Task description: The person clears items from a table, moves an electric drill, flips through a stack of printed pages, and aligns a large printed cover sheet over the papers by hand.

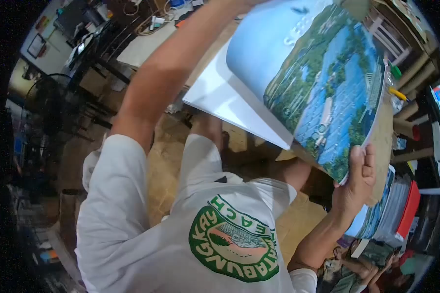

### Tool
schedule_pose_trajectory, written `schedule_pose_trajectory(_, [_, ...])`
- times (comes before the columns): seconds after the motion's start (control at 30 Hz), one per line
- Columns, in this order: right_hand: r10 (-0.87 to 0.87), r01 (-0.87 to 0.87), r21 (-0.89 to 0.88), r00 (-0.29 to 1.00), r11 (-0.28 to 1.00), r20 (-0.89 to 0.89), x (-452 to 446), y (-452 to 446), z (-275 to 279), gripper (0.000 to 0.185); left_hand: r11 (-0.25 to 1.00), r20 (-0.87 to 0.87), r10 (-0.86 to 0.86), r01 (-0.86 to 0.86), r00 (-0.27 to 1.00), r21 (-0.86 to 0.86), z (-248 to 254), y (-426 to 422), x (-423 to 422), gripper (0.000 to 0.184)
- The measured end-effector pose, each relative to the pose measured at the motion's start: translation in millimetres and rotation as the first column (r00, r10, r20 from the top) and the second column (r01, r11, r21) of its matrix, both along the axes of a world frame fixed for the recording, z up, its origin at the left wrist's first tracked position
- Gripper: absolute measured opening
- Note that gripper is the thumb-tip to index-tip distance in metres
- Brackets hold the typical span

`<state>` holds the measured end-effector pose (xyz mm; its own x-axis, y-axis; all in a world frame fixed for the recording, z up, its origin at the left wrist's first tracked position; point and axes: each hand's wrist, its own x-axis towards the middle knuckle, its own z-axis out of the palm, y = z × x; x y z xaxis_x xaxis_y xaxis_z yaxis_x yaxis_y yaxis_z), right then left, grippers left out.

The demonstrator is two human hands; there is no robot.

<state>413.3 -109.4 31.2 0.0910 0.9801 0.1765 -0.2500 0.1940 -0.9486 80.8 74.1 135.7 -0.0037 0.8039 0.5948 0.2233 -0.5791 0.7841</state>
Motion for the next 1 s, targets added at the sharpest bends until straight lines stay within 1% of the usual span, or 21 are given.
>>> schedule_pose_trajectory(0.03, [0.011,-0.011,0.000,1.000,1.000,-0.002,-6.4,2.9,-3.7,0.046,0.991,-0.098,0.108,-0.115,0.989,-0.067,-9.7,-0.6,-9.1,0.069])
schedule_pose_trajectory(0.07, [-0.022,0.025,-0.024,0.995,0.999,0.092,-15.1,10.7,-13.6,0.048,0.964,-0.201,0.206,-0.234,0.958,-0.128,-30.2,6.9,-21.4,0.070])
schedule_pose_trajectory(0.1, [-0.058,0.066,-0.040,0.980,0.997,0.189,-23.1,16.5,-23.0,0.050,0.962,-0.202,0.211,-0.239,0.956,-0.128,-57.1,16.4,-34.6,0.070])
schedule_pose_trajectory(0.13, [-0.043,0.060,-0.059,0.966,0.996,0.254,-28.1,22.9,-38.6,0.051,0.944,-0.185,0.204,-0.244,0.961,-0.224,-90.2,28.0,-50.4,0.071])
schedule_pose_trajectory(0.17, [-0.041,0.059,-0.061,0.966,0.996,0.256,-35.4,24.6,-50.6,0.051,0.916,-0.167,0.198,-0.243,0.966,-0.318,-115.0,34.8,-62.0,0.072])
schedule_pose_trajectory(0.2, [0.021,0.012,-0.104,0.949,0.994,0.316,-42.7,24.9,-60.8,0.052,0.915,-0.161,0.199,-0.242,0.967,-0.323,-132.9,32.9,-71.6,0.072])
schedule_pose_trajectory(0.23, [0.089,-0.034,-0.153,0.924,0.988,0.371,-48.9,23.9,-67.2,0.052,0.904,-0.252,0.251,-0.319,0.935,-0.284,-149.4,23.6,-81.1,0.067])
schedule_pose_trajectory(0.27, [0.092,-0.015,-0.180,0.900,0.983,0.427,-44.7,20.4,-62.3,0.053,0.887,-0.355,0.296,-0.393,0.887,-0.243,-148.6,13.4,-79.1,0.062])
schedule_pose_trajectory(0.3, [0.100,-0.020,-0.189,0.899,0.982,0.426,-50.7,21.6,-66.7,0.053,0.883,-0.358,0.297,-0.398,0.885,-0.251,-155.2,5.9,-90.0,0.062])
schedule_pose_trajectory(0.37, [-0.007,0.087,-0.163,0.899,0.983,0.438,-57.6,22.8,-74.7,0.054,0.930,-0.237,0.238,-0.291,0.942,-0.225,-160.3,-17.2,-106.3,0.063])
schedule_pose_trajectory(0.43, [-0.012,0.089,-0.153,0.896,0.984,0.443,-54.5,28.0,-77.8,0.055,0.956,-0.257,0.152,-0.207,0.955,-0.206,-156.4,-62.0,-117.1,0.059])
schedule_pose_trajectory(0.5, [0.005,0.095,-0.242,0.925,0.966,0.380,-53.6,23.7,-65.6,0.055,0.883,-0.245,0.162,-0.251,0.956,-0.397,-134.4,-122.9,-109.3,0.056])
schedule_pose_trajectory(0.57, [0.022,0.083,-0.251,0.921,0.965,0.390,-54.6,27.8,-63.0,0.054,0.825,-0.163,0.217,-0.270,0.963,-0.497,-145.5,-163.7,-105.8,0.050])
schedule_pose_trajectory(0.63, [0.040,0.080,-0.272,0.912,0.959,0.408,-51.8,28.2,-64.7,0.054,0.805,-0.145,0.225,-0.267,0.964,-0.529,-148.7,-187.3,-96.7,0.052])
schedule_pose_trajectory(0.7, [0.042,0.059,-0.197,0.881,0.979,0.471,-50.5,33.6,-65.7,0.052,0.791,-0.135,0.239,-0.274,0.961,-0.547,-155.7,-202.9,-91.0,0.053])
schedule_pose_trajectory(0.73, [0.047,0.057,-0.212,0.890,0.976,0.454,-52.9,27.1,-59.0,0.050,0.866,-0.326,0.238,-0.352,0.915,-0.356,-157.2,-213.3,-91.6,0.053])
schedule_pose_trajectory(0.77, [0.046,0.057,-0.210,0.889,0.976,0.456,-48.8,29.1,-59.5,0.050,0.911,-0.500,0.276,-0.388,0.821,-0.136,-160.0,-216.5,-87.2,0.054])
schedule_pose_trajectory(0.8, [0.056,0.050,-0.198,0.867,0.979,0.495,-45.7,31.8,-61.1,0.049,0.911,-0.498,0.278,-0.389,0.821,-0.133,-159.7,-219.6,-81.4,0.054])
schedule_pose_trajectory(0.83, [0.067,0.041,-0.189,0.844,0.981,0.532,-44.8,33.4,-62.8,0.049,0.915,-0.507,0.221,-0.357,0.833,-0.188,-157.1,-224.3,-77.3,0.056])
schedule_pose_trajectory(0.87, [0.072,0.035,-0.190,0.846,0.981,0.528,-44.6,34.5,-64.0,0.049,0.913,-0.515,0.163,-0.327,0.841,-0.244,-155.3,-227.8,-75.4,0.059])
schedule_pose_trajectory(1.0, [0.053,0.050,-0.182,0.850,0.982,0.524,-48.4,28.9,-64.6,0.050,0.920,-0.581,0.195,-0.352,0.790,-0.169,-158.2,-233.4,-77.1,0.057])
